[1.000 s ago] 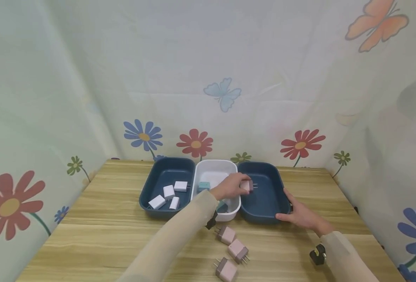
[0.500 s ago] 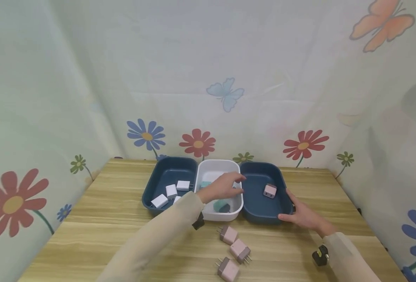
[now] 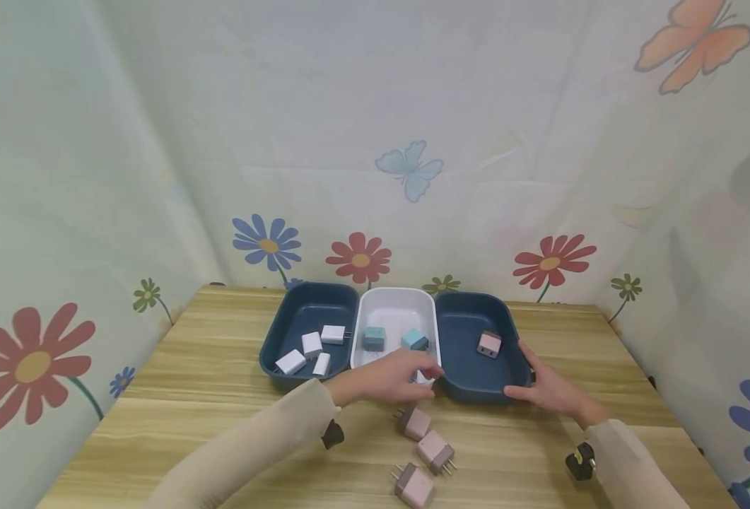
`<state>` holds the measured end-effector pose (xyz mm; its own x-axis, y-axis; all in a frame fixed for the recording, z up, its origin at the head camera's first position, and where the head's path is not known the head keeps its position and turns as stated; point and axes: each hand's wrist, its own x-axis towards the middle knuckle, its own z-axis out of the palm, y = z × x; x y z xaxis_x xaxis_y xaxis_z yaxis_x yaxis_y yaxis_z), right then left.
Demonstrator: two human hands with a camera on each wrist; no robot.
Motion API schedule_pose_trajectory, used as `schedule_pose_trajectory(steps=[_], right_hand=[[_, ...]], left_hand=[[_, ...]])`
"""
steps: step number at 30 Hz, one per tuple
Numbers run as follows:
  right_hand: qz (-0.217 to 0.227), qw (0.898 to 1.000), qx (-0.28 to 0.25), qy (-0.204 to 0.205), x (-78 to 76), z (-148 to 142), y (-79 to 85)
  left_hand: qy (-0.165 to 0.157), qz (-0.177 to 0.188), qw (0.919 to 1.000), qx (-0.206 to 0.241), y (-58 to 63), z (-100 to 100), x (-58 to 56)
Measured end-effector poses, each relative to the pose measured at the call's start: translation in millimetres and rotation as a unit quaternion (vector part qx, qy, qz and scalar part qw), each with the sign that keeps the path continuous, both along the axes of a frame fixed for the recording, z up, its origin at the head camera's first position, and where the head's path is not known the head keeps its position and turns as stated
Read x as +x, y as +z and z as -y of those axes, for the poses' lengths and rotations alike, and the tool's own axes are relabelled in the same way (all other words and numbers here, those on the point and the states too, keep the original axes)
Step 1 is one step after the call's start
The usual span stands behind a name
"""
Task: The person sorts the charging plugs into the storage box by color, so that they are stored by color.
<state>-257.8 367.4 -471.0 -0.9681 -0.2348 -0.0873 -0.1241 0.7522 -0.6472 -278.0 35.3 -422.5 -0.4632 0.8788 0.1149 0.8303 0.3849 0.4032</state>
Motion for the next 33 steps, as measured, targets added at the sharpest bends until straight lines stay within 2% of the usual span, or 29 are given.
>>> schedule_pose_trajectory(steps=[6,11,14,23,28,33], right_hand=[[-0.015,1.000,0.007,0.005,0.8,1,0.3],[-0.010,1.000,0.008,0.003,1.2,2,2.7],[-0.006,1.000,0.009,0.001,0.5,1,2.9],[-0.005,1.000,0.005,0.003,0.4,2,2.9],[-0.007,1.000,0.000,0.004,1.3,3,3.6],[0.000,1.000,0.005,-0.001,1.2,1,1.4]], left_hand=[[-0.080,0.004,0.9968,0.005,-8.9,11,18.5],[-0.123,0.023,0.9921,-0.006,-15.7,18,33.9],[-0.131,0.036,0.9905,-0.023,-22.3,20,41.8],[-0.150,0.029,0.9851,-0.079,-41.6,25,56.4],[-0.164,0.006,0.9826,-0.087,-46.7,23,62.1],[-0.159,0.000,0.9823,-0.098,-49.0,24,65.4]])
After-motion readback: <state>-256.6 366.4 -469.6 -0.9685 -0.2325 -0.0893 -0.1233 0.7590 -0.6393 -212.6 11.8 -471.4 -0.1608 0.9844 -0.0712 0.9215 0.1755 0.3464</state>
